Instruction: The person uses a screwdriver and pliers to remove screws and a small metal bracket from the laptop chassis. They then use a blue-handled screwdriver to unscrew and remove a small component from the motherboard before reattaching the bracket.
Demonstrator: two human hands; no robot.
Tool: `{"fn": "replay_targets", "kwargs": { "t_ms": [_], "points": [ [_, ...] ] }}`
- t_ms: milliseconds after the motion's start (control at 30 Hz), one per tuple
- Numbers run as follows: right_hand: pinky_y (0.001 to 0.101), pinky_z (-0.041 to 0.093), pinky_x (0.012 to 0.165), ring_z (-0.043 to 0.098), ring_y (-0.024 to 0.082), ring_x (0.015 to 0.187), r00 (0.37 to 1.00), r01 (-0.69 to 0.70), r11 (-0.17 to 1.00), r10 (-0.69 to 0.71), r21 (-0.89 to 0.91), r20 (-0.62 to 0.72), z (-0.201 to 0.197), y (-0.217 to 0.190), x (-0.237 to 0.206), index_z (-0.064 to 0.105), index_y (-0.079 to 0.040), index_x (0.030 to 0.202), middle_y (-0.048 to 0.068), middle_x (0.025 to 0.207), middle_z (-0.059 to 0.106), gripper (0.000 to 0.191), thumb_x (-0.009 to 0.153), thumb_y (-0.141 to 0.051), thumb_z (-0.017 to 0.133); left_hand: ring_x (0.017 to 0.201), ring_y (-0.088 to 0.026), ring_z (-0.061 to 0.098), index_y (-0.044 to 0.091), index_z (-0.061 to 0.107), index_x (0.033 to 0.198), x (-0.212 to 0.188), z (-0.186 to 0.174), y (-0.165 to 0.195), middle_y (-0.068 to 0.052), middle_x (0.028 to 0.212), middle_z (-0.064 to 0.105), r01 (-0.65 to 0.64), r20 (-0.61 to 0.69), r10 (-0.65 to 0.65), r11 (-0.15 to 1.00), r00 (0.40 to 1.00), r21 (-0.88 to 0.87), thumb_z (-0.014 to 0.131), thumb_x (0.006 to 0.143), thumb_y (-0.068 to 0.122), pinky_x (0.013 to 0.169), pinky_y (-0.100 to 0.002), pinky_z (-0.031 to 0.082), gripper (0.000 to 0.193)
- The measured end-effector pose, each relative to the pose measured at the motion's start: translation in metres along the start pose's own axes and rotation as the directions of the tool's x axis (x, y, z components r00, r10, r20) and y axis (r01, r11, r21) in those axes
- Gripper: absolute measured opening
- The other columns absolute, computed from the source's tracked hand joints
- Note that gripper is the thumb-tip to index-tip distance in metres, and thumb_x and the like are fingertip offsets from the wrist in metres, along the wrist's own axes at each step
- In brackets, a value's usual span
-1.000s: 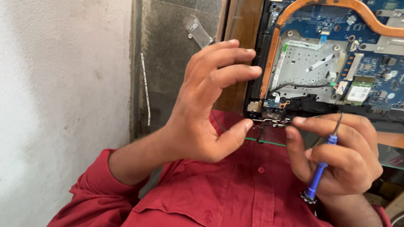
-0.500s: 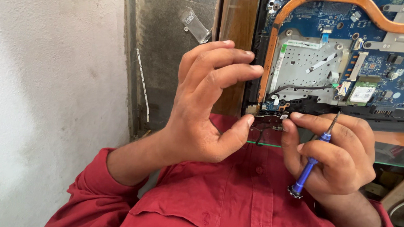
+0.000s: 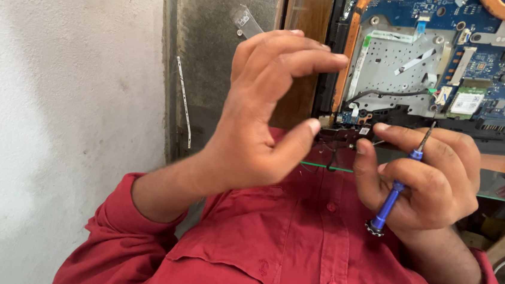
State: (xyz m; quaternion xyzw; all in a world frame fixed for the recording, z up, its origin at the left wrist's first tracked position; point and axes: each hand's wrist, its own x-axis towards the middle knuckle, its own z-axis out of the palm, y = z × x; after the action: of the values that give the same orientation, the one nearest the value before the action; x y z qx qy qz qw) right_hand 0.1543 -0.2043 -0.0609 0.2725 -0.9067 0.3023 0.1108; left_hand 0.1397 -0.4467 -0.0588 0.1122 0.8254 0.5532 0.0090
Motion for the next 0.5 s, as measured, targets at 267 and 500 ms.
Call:
{"fn": "replay_targets", "kwargs": {
  "t_ms": [267,500],
  "points": [
    [0.0355,0.049,0.072,0.063,0.027,0.083,0.999,0.030,0.999,-0.029,0.045,-0.025,-0.005,-0.009,0.001,0.049,-0.010,0.084,0.012,0.102,0.074,0.042,0.084,-0.001,0.089,0.117,-0.027,0.054,0.011,0.069,0.126,-0.007,-0.013,0.014,-0.005,0.121,0.060,-0.365,0.150,0.333,0.859,0.931,0.359,0.086,0.086,0.033,0.102,-0.045,0.040,0.048],
    [0.0345,0.051,0.075,0.065,0.026,0.084,0.998,0.024,0.993,-0.018,0.112,-0.055,-0.008,-0.008,-0.015,0.048,-0.010,0.088,0.013,0.105,0.075,0.040,0.085,-0.001,0.086,0.124,-0.030,0.050,0.010,0.064,0.135,-0.014,0.005,0.023,-0.009,0.129,0.051,-0.280,0.131,0.247,0.834,0.960,0.476,0.088,0.083,0.037,0.104,-0.046,0.042,0.063]
  ]
}}
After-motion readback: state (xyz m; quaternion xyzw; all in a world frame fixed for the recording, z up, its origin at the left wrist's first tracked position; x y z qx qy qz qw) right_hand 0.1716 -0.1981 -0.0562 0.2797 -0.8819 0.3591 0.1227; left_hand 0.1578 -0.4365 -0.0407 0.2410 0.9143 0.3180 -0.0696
